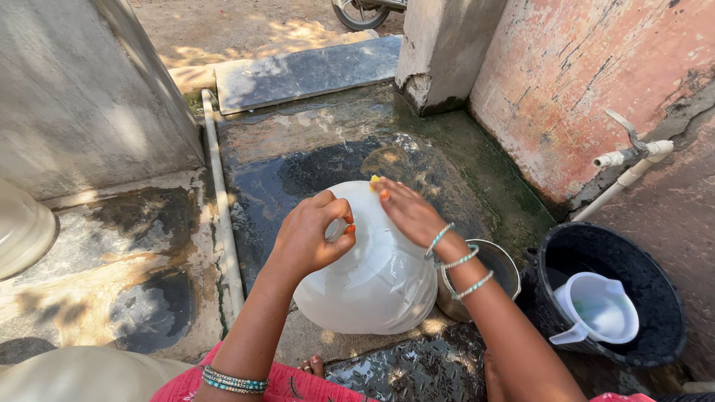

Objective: The person scrubs the inside of a clear plastic container with a toothbrush, repeatedly dipping it into water. They then use a yellow sponge to wipe the exterior of the container.

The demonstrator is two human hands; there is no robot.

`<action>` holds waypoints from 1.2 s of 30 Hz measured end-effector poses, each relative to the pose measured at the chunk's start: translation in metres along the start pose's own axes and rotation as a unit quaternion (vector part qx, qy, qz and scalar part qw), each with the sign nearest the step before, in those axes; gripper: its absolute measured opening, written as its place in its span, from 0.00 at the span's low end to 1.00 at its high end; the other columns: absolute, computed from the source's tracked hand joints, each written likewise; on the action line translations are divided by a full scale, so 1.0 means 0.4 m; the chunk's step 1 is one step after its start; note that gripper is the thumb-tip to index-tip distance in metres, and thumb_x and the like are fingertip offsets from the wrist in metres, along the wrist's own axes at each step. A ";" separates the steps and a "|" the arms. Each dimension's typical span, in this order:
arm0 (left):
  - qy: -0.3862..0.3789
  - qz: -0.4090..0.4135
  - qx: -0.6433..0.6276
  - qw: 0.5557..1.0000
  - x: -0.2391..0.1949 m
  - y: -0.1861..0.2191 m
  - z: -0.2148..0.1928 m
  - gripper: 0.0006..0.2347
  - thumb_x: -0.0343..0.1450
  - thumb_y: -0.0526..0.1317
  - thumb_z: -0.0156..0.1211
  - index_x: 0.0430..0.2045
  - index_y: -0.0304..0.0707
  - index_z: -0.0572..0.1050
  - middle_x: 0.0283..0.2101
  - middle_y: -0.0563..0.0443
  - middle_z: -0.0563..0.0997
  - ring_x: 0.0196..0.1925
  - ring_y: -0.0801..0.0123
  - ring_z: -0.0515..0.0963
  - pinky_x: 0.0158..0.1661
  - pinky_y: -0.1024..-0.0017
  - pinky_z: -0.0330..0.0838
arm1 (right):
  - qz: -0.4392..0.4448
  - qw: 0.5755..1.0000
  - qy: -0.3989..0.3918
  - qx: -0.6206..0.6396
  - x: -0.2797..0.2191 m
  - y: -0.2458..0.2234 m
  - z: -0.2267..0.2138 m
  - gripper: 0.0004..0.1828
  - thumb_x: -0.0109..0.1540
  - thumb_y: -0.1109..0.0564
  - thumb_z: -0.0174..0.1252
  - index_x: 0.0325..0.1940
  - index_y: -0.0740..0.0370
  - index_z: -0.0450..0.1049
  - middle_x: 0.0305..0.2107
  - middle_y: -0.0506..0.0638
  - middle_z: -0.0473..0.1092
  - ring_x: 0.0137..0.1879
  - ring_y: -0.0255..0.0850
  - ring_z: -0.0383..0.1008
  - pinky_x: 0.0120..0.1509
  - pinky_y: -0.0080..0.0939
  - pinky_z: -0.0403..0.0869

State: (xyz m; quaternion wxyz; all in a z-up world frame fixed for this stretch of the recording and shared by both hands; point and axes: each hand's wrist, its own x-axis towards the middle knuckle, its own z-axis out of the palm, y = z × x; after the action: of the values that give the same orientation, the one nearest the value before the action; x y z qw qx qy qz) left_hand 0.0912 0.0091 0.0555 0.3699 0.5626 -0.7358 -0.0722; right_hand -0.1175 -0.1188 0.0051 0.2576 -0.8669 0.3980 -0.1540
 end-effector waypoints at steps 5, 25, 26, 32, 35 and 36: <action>0.010 -0.064 0.005 0.998 0.004 -0.055 -0.010 0.06 0.60 0.41 0.66 0.26 0.43 0.77 0.30 0.50 0.75 0.37 0.53 0.78 0.37 0.58 0.73 | -0.144 0.965 0.040 -0.215 -0.224 -0.159 0.129 0.50 0.67 0.23 0.30 0.77 0.67 0.51 0.74 0.65 0.47 0.81 0.58 0.39 0.79 0.58 0.41; 0.062 -0.178 0.050 0.981 0.029 -0.100 -0.030 0.05 0.60 0.40 0.67 0.24 0.45 0.79 0.31 0.52 0.76 0.37 0.58 0.79 0.36 0.60 0.73 | -0.076 0.958 0.253 0.114 -0.271 -0.033 0.320 0.51 0.69 0.23 0.31 0.80 0.67 0.43 0.78 0.62 0.43 0.84 0.57 0.41 0.85 0.57 0.44; 0.053 -0.189 0.047 0.979 0.029 -0.104 -0.041 0.05 0.60 0.40 0.66 0.24 0.44 0.79 0.31 0.52 0.76 0.37 0.59 0.79 0.37 0.61 0.74 | -0.081 0.960 0.245 0.108 -0.288 -0.044 0.327 0.52 0.69 0.22 0.32 0.80 0.67 0.43 0.78 0.62 0.45 0.84 0.57 0.43 0.86 0.57 0.45; -0.020 -0.114 0.020 0.993 0.045 -0.086 -0.033 0.04 0.58 0.40 0.65 0.21 0.45 0.79 0.31 0.54 0.78 0.38 0.60 0.81 0.38 0.62 0.74 | -0.029 0.970 0.223 0.097 -0.239 0.009 0.229 0.55 0.66 0.22 0.30 0.82 0.68 0.40 0.79 0.67 0.38 0.85 0.62 0.32 0.84 0.59 0.38; -0.001 -0.101 0.021 0.995 0.050 -0.080 -0.018 0.03 0.58 0.39 0.65 0.21 0.45 0.79 0.31 0.53 0.78 0.39 0.59 0.81 0.37 0.62 0.74 | -0.027 0.959 0.229 0.167 -0.244 -0.009 0.224 0.57 0.66 0.20 0.32 0.82 0.69 0.37 0.79 0.67 0.34 0.84 0.59 0.34 0.83 0.56 0.42; 0.013 -0.100 0.021 0.995 0.054 -0.083 -0.019 0.03 0.58 0.39 0.65 0.21 0.45 0.80 0.31 0.53 0.77 0.39 0.59 0.81 0.37 0.61 0.74 | -0.030 0.959 0.230 0.163 -0.258 -0.033 0.241 0.57 0.66 0.21 0.32 0.82 0.69 0.37 0.79 0.67 0.35 0.85 0.59 0.33 0.84 0.57 0.40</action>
State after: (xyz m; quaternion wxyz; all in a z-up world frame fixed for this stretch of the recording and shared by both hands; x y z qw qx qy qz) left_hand 0.1195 -0.0193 0.0537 0.3581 0.6422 -0.6723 -0.0860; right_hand -0.1296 -0.0011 -0.0728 0.2920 -0.7656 0.3903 -0.4199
